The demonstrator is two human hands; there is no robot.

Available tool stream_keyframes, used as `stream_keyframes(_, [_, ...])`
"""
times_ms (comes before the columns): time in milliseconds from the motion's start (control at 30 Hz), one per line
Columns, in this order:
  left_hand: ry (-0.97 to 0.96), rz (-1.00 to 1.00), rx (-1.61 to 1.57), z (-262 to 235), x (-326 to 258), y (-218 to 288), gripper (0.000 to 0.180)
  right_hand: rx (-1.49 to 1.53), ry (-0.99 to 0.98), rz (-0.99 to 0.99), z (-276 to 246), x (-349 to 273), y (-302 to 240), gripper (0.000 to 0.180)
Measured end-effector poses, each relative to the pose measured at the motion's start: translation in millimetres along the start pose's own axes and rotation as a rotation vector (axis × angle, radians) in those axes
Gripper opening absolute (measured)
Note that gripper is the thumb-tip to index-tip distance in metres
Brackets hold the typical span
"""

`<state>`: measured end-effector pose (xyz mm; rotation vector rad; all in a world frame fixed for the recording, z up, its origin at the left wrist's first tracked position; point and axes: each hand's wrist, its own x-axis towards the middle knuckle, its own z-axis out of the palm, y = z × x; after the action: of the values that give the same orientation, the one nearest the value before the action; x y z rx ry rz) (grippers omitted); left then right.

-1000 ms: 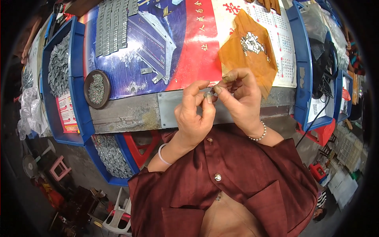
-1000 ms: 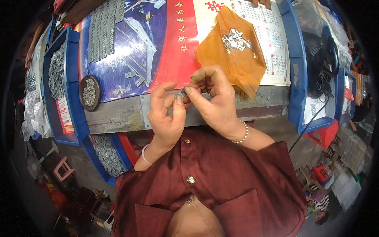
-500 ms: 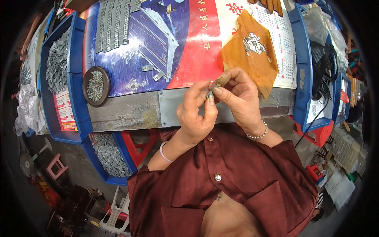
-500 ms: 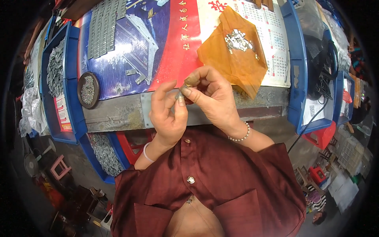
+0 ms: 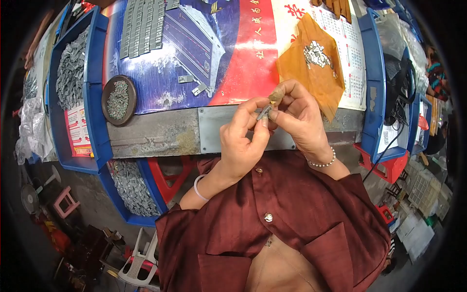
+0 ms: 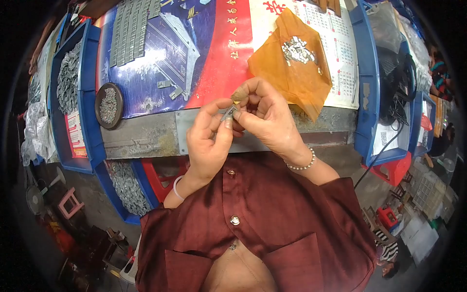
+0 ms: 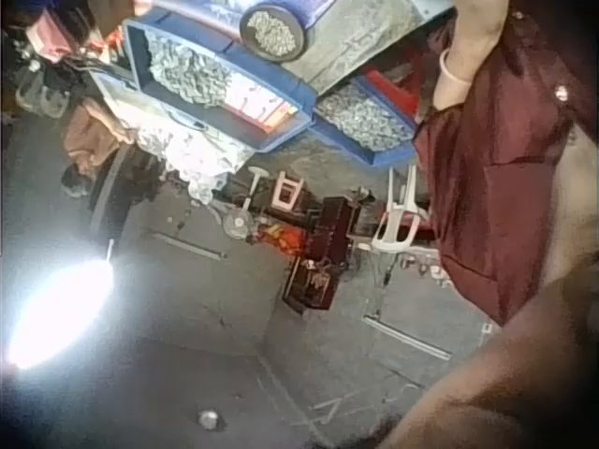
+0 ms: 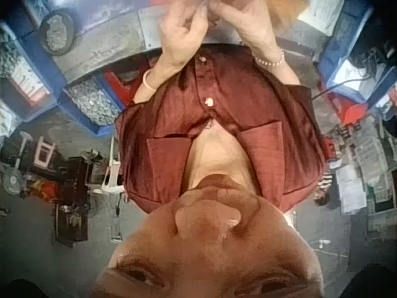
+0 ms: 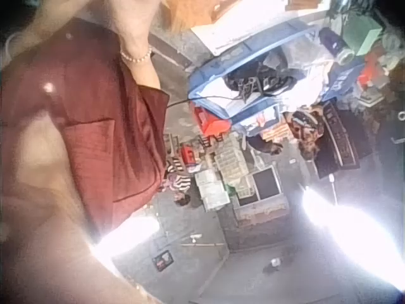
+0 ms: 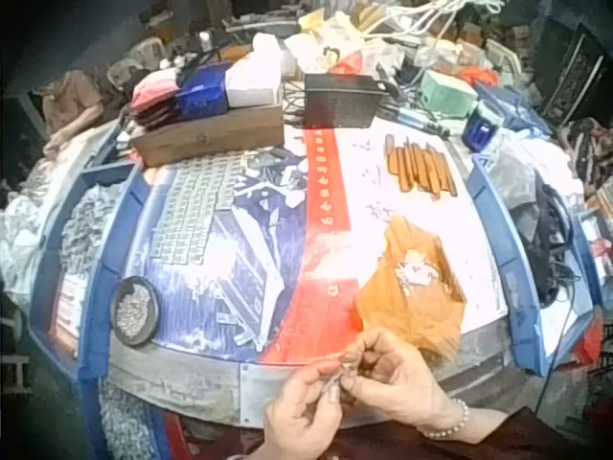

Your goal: Manually assembling small metal hardware components at a workbench.

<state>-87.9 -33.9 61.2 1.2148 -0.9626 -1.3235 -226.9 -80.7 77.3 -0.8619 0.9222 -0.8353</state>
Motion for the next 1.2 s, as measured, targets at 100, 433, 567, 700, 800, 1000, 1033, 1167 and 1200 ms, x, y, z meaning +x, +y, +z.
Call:
stream_keyframes(100, [-0.005,0.167,0.236,-1,0,2,0.029,0.005,-0.003,0.003,1,-1,4,0.025])
stream_keyframes(433, [-0.129,-0.285,-0.245,-19,0,13,0.038,-0.369,0.018,-0.208,-6,3,-2,0.024])
stream_keyframes(567, [-0.180,-0.293,-0.257,-27,0,15,0.042,-0.582,-0.080,-0.319,-9,5,-12,0.022])
stream_keyframes(700, [-0.194,-0.307,-0.264,-35,-1,20,0.043,-0.886,-0.315,-0.510,3,8,-29,0.024])
stream_keyframes(800, [-0.203,-0.313,-0.329,-43,-4,18,0.045,-0.953,-0.432,-0.510,15,10,-36,0.023])
stream_keyframes(1000, [-0.073,-0.124,-0.336,-61,-11,20,0.045,-1.101,-0.420,-0.621,35,36,-51,0.020])
stream_keyframes(1033, [-0.044,-0.049,-0.245,-68,-11,17,0.045,-1.030,-0.355,-0.581,41,46,-53,0.018])
stream_keyframes(1167, [0.186,0.175,-0.024,-80,-17,-3,0.044,-1.060,-0.189,-0.608,57,121,-45,0.018])
stream_keyframes(1200, [0.187,0.188,-0.024,-82,-19,-9,0.044,-1.094,-0.157,-0.633,60,142,-39,0.018])
